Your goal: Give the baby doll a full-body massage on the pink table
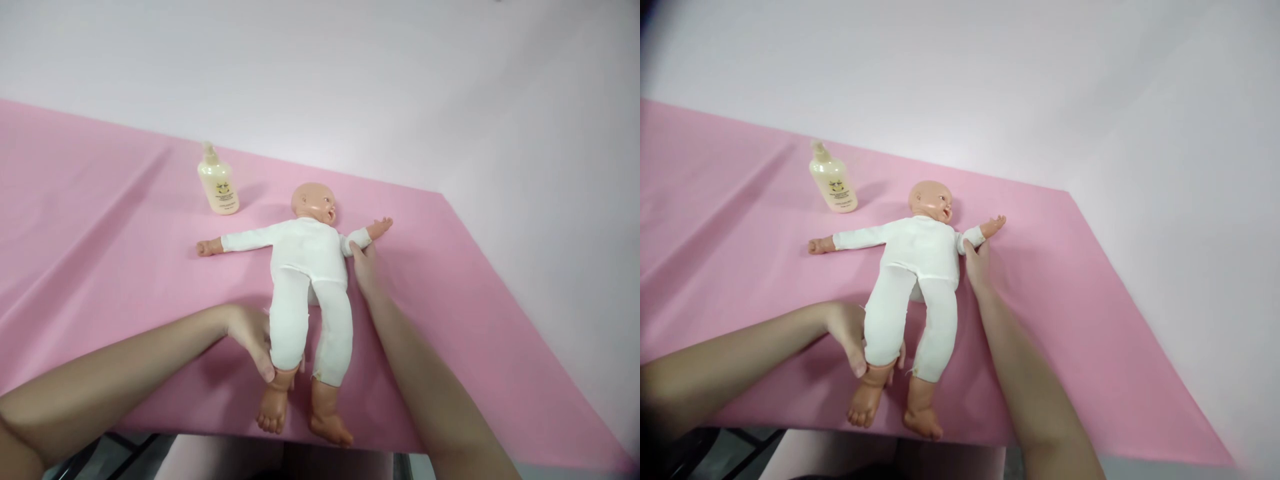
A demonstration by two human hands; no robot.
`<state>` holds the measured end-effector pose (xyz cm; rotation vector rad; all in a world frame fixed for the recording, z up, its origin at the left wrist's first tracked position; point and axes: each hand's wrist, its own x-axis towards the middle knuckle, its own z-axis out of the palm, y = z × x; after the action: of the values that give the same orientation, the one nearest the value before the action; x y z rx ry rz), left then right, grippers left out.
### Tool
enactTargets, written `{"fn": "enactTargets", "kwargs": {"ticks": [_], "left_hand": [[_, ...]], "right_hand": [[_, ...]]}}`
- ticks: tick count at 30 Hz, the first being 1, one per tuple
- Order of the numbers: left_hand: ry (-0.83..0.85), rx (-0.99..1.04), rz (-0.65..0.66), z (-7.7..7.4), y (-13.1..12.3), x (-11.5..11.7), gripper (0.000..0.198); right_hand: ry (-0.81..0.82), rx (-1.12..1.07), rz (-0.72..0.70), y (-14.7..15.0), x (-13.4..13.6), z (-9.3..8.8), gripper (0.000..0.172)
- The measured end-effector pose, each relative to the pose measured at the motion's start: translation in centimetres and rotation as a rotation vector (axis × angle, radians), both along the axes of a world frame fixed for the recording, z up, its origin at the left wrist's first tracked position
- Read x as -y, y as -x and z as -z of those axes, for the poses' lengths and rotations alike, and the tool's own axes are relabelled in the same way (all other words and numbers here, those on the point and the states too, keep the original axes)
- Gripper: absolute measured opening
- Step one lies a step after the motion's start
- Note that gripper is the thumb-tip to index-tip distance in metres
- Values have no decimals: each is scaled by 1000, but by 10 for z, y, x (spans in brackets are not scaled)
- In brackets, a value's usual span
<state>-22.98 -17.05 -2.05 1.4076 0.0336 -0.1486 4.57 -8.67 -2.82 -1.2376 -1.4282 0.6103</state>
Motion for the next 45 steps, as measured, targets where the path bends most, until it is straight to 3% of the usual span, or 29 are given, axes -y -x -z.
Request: {"fn": "enactTargets", "kwargs": {"ticks": [5,13,41,45], "left_hand": [[48,-7,28,0,1,-1,64],[46,6,23,-2,2,-2,66],[136,-37,50,-1,2,-1,64],[121,-34,27,0,2,-1,64]], "right_hand": [[59,-75,8,3,2,-5,98],[125,-114,38,4,4,-6,89],[134,-131,71,6,6,-8,70],[170,-137,70,6,8,-11,74]]}}
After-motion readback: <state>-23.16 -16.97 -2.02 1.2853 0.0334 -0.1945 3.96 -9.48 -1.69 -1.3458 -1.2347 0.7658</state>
